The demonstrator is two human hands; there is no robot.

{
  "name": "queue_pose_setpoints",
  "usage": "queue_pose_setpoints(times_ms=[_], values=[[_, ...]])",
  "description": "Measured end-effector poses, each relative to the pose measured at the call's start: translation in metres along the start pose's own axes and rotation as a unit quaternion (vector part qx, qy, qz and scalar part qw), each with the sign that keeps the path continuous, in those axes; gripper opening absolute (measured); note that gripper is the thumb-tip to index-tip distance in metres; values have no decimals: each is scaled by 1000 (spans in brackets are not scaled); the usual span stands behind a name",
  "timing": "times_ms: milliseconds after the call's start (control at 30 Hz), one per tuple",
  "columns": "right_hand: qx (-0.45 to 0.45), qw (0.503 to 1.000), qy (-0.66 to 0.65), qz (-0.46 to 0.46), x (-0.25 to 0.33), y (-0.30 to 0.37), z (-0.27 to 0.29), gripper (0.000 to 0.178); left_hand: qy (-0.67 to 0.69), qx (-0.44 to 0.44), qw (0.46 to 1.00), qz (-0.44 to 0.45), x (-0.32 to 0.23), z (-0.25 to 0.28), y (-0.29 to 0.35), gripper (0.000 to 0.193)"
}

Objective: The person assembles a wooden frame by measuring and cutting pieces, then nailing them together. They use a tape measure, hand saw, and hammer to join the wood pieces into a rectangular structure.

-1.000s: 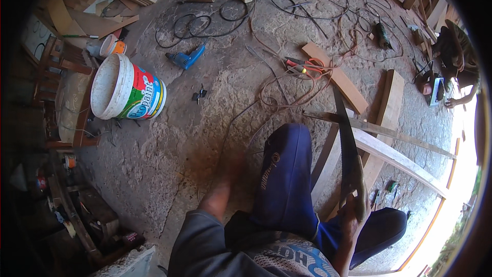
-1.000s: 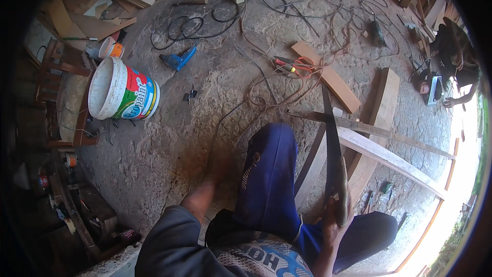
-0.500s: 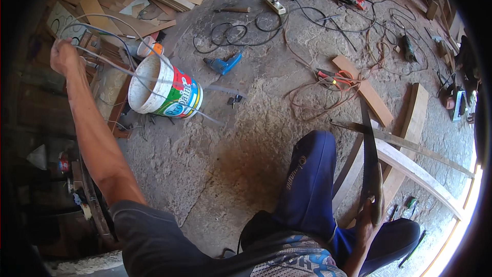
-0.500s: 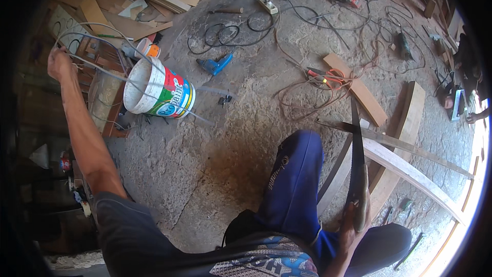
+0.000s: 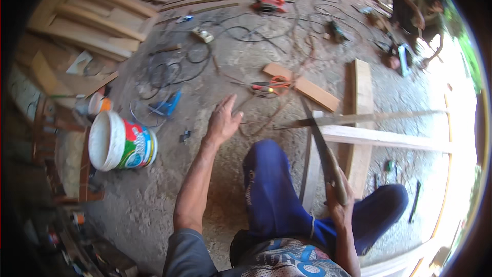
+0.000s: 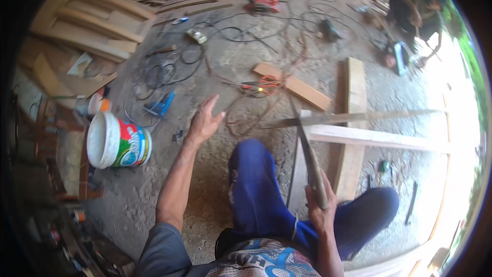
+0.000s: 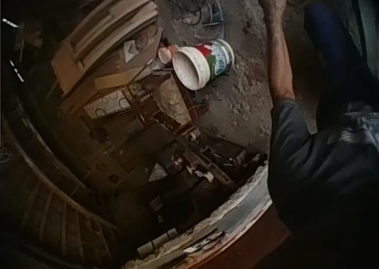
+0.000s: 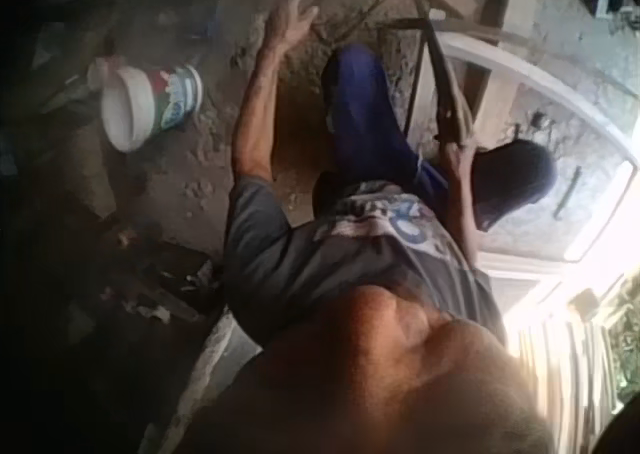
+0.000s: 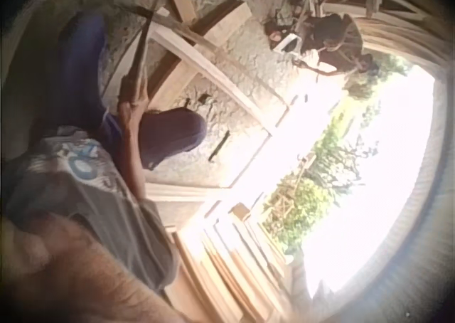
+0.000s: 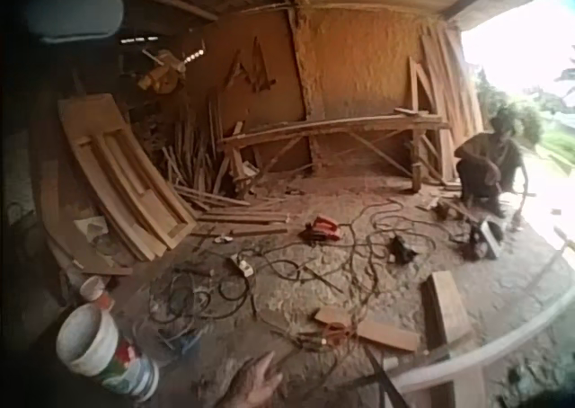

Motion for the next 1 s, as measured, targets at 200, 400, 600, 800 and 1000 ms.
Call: queue_pose_setpoints(times_ms=[200,400,600,800,1000], values=[[-9,992,65,109,-5,9,-11,63,-63,134,978,-144,-109,-198,44,54],[-13,997,51,63,-7,5,-8,61,-141,130,977,-96,-109,-254,8,37],[-7,997,64,38,10,38,16,61,-90,136,983,-88,-87,-281,-15,13],[-1,995,85,56,10,62,29,59,-102,139,982,-80,-72,-290,-12,14],[14,994,82,76,-13,-52,-23,57,-33,95,989,-107,-86,-277,-7,14]])
Point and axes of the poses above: each hand's wrist, its own y-axis away from the middle knuckle, its own z-axis out of the back of the hand, x = y × z, the point moved 8 cm from there along -y, towards the middle knuckle, and after that the axes turned 10 degrees about z, right-handed, at the moved point
